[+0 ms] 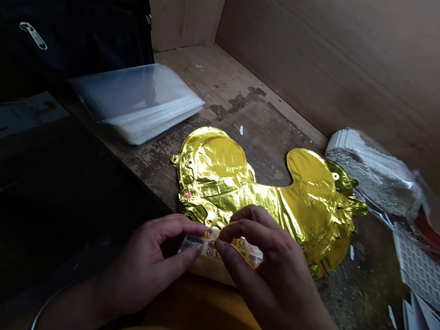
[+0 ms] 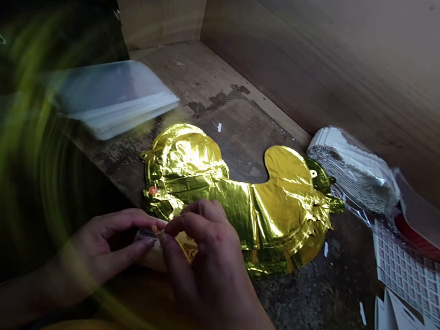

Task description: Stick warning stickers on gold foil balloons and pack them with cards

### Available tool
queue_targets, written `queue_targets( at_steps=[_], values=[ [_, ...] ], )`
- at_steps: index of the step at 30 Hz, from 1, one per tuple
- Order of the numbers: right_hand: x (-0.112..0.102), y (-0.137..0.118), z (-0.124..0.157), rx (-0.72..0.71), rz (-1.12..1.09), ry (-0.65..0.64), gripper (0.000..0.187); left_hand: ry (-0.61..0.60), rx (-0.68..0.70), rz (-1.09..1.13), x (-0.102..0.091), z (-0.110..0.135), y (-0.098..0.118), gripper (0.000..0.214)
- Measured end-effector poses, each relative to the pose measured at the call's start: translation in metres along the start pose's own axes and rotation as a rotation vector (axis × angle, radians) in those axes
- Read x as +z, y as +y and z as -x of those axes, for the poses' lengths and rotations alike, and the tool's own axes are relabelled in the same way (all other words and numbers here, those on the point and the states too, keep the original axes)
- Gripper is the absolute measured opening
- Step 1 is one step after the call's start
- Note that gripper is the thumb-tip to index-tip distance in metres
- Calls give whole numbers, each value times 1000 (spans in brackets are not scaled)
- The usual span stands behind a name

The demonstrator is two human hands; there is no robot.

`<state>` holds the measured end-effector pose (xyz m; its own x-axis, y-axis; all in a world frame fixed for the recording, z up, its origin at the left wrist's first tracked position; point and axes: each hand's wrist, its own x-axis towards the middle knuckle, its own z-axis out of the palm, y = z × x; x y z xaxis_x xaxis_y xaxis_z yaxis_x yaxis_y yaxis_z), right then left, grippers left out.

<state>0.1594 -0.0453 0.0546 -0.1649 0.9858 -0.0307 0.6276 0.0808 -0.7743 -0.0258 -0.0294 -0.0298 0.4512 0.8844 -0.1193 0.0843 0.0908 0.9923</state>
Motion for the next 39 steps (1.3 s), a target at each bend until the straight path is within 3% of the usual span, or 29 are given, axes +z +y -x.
queue_targets(
  at_steps=[4, 7, 10, 12, 14, 19, 21, 28, 39],
  values=[
    [-6, 8, -3, 110, -77, 137, 8, 5, -82, 40, -2, 2, -6, 27],
    [2, 25, -16, 314, -332, 92, 16, -23, -197, 129, -5, 3, -4, 41],
    [15, 37, -33, 475, -530, 69, 21, -116, -301, 167, -11, 6, 0, 20],
    [22, 40, -44, 524, -561, 96, 22, -161, -310, 121, -18, 8, 1, 17],
    [27, 41, -53, 533, -541, 135, 21, -165, -197, -58, -27, 8, 3, 20],
    [37, 40, -67, 567, -559, 136, 19, -95, 431, -749, -44, -12, 8, 18],
    [41, 40, -69, 615, -597, 99, 19, -117, 537, -880, -46, -21, 8, 20],
    [43, 44, -72, 667, -709, 5, 21, -182, 530, -936, -47, -29, -4, 20],
    [44, 42, -75, 663, -653, 10, 17, -192, 548, -933, -49, -33, -4, 22]
  ],
)
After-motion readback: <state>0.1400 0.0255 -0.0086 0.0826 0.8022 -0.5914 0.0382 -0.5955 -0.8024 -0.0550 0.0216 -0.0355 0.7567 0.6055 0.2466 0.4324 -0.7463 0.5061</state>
